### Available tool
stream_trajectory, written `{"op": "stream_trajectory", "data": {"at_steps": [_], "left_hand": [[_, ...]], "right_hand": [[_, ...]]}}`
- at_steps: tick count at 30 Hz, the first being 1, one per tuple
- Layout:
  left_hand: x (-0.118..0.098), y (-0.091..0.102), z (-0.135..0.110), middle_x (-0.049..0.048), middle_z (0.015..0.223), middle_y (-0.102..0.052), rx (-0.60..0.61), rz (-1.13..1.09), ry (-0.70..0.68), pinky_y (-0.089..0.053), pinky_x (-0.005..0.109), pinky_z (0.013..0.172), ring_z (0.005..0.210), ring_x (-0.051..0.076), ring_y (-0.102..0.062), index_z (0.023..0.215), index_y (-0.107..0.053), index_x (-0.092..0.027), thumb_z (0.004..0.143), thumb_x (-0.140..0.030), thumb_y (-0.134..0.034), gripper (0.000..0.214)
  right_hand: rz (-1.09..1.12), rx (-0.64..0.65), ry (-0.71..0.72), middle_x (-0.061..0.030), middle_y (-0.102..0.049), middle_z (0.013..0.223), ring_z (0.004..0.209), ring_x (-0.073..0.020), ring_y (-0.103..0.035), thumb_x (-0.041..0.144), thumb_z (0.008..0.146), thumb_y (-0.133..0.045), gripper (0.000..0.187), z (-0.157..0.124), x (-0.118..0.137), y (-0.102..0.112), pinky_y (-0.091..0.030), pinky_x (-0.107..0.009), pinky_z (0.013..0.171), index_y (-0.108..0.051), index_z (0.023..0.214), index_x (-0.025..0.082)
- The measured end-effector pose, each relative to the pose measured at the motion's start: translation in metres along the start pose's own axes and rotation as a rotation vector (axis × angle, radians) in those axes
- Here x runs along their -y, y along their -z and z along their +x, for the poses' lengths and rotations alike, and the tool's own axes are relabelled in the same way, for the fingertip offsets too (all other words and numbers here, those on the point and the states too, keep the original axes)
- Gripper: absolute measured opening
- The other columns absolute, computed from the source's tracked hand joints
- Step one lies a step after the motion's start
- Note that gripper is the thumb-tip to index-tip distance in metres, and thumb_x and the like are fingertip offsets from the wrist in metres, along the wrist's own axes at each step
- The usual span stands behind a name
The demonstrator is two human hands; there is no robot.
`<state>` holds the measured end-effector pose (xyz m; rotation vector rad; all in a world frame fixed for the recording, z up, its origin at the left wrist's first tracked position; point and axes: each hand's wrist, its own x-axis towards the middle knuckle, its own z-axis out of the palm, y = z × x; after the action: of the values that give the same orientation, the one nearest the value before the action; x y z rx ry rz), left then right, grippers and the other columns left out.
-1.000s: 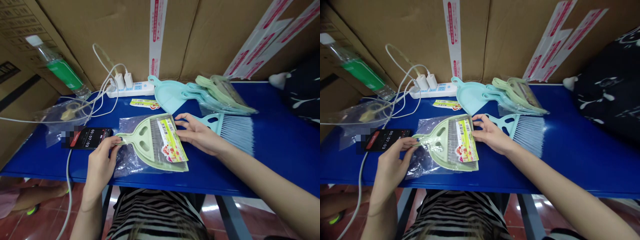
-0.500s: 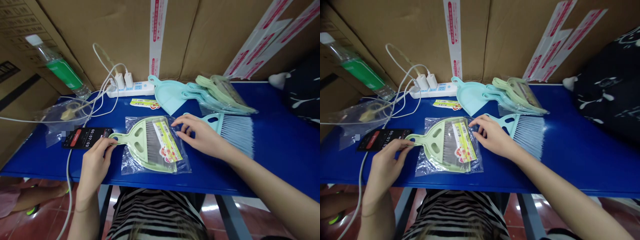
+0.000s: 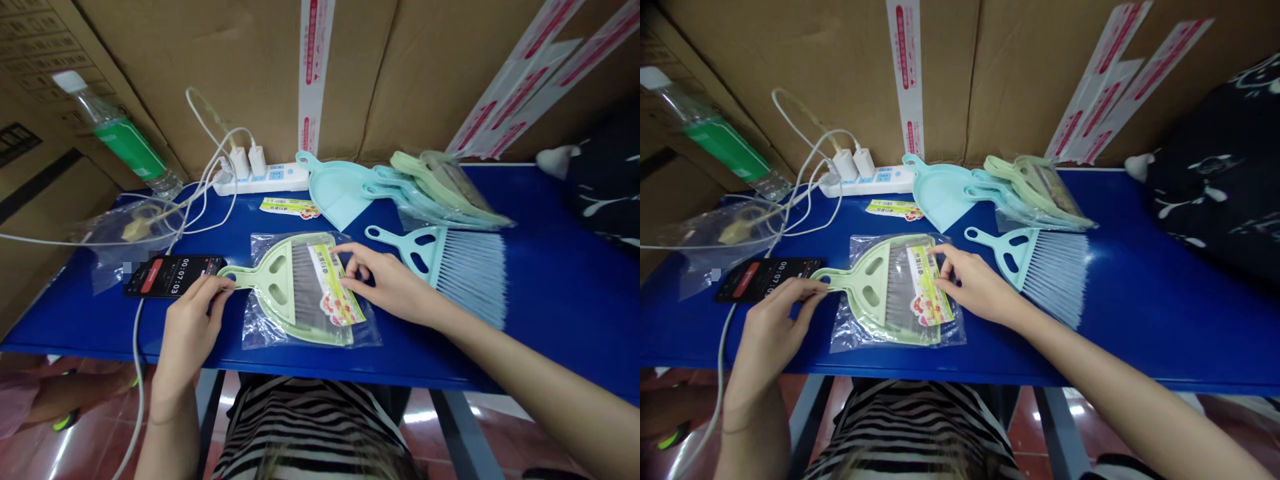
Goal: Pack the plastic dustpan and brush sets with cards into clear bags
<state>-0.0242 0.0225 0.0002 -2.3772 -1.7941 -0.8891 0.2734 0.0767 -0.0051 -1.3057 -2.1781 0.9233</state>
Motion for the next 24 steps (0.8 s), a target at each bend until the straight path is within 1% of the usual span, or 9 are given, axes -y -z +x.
{"op": "stream_trajectory", "data": {"at_steps": [3,5,8,10,13,15,18,21,24], "left_hand": [[0.0,0.0,0.001,-0.0006,0.081,-0.069,-0.008,0.006,-0.03,-0.054,0.023,0.068,0.068,0.014,-0.067,0.086,-0.06,-0.023,0.095,-0.028,-0.044,0.019],[-0.001,0.0,0.001,-0.0009,0.081,-0.069,-0.019,0.014,-0.055,-0.054,0.022,0.067,0.068,0.014,-0.068,0.086,-0.06,-0.023,0.095,-0.027,-0.044,0.018],[-0.001,0.0,0.001,-0.001,0.081,-0.069,-0.025,0.027,-0.074,-0.054,0.022,0.067,0.069,0.014,-0.068,0.086,-0.059,-0.023,0.095,-0.026,-0.044,0.018],[-0.001,0.0,0.001,-0.0011,0.081,-0.069,-0.025,0.034,-0.084,-0.054,0.022,0.068,0.07,0.014,-0.068,0.086,-0.059,-0.023,0.095,-0.025,-0.044,0.018],[-0.001,0.001,0.002,-0.0011,0.081,-0.069,-0.025,0.038,-0.094,-0.054,0.022,0.067,0.07,0.014,-0.068,0.087,-0.059,-0.023,0.095,-0.025,-0.044,0.017],[-0.001,0.001,0.002,-0.001,0.081,-0.069,-0.021,0.036,-0.093,-0.054,0.022,0.067,0.071,0.014,-0.069,0.087,-0.059,-0.023,0.095,-0.025,-0.044,0.017],[0.0,0.001,0.002,-0.0009,0.082,-0.069,-0.02,0.031,-0.09,-0.054,0.022,0.068,0.072,0.014,-0.069,0.087,-0.059,-0.023,0.095,-0.025,-0.044,0.018],[0.0,0.0,0.002,-0.0009,0.081,-0.069,-0.025,0.029,-0.088,-0.054,0.022,0.067,0.072,0.014,-0.069,0.086,-0.059,-0.023,0.095,-0.025,-0.044,0.017],[0.0,0.0,0.002,-0.0008,0.08,-0.069,-0.033,0.027,-0.091,-0.054,0.022,0.068,0.073,0.014,-0.069,0.086,-0.059,-0.023,0.095,-0.025,-0.044,0.018]], "right_hand": [[0.103,0.03,-0.013,0.0036,-0.055,0.067,0.055,-0.0129,-0.047,0.027,0.082,-0.052,0.029,0.0,-0.001,0.007,-0.04,-0.027,0.055,-0.055,0.11,0.018],[0.173,0.052,-0.02,0.0042,-0.053,0.066,0.054,-0.0116,-0.047,0.03,0.081,-0.054,0.025,0.0,-0.001,0.012,-0.039,-0.026,0.052,-0.055,0.104,0.019],[0.285,0.12,-0.073,0.0042,-0.051,0.069,0.054,-0.0093,-0.047,0.033,0.078,-0.058,0.025,-0.001,-0.002,0.017,-0.037,-0.025,0.05,-0.057,0.098,0.018],[0.34,0.179,-0.112,0.0059,-0.047,0.066,0.051,-0.0076,-0.043,0.034,0.077,-0.061,0.028,-0.002,-0.003,0.019,-0.033,-0.023,0.047,-0.059,0.099,0.017],[0.389,0.265,-0.147,0.0094,-0.042,0.056,0.047,-0.0062,-0.035,0.036,0.077,-0.064,0.037,-0.003,-0.006,0.024,-0.024,-0.022,0.044,-0.062,0.107,0.015],[0.424,0.302,-0.163,0.0092,-0.044,0.054,0.047,-0.006,-0.034,0.039,0.078,-0.067,0.045,-0.003,-0.008,0.028,-0.022,-0.023,0.044,-0.063,0.116,0.014],[0.481,0.312,-0.168,0.0062,-0.053,0.059,0.05,-0.007,-0.041,0.043,0.078,-0.07,0.053,-0.002,-0.01,0.031,-0.028,-0.023,0.047,-0.064,0.123,0.014],[0.507,0.295,-0.149,0.0039,-0.059,0.064,0.054,-0.0083,-0.046,0.042,0.078,-0.07,0.052,0.0,-0.01,0.031,-0.036,-0.023,0.051,-0.066,0.123,0.016],[0.509,0.266,-0.141,0.0031,-0.061,0.067,0.055,-0.0088,-0.049,0.041,0.079,-0.07,0.052,0.001,-0.011,0.029,-0.043,-0.024,0.055,-0.067,0.124,0.016]]}}
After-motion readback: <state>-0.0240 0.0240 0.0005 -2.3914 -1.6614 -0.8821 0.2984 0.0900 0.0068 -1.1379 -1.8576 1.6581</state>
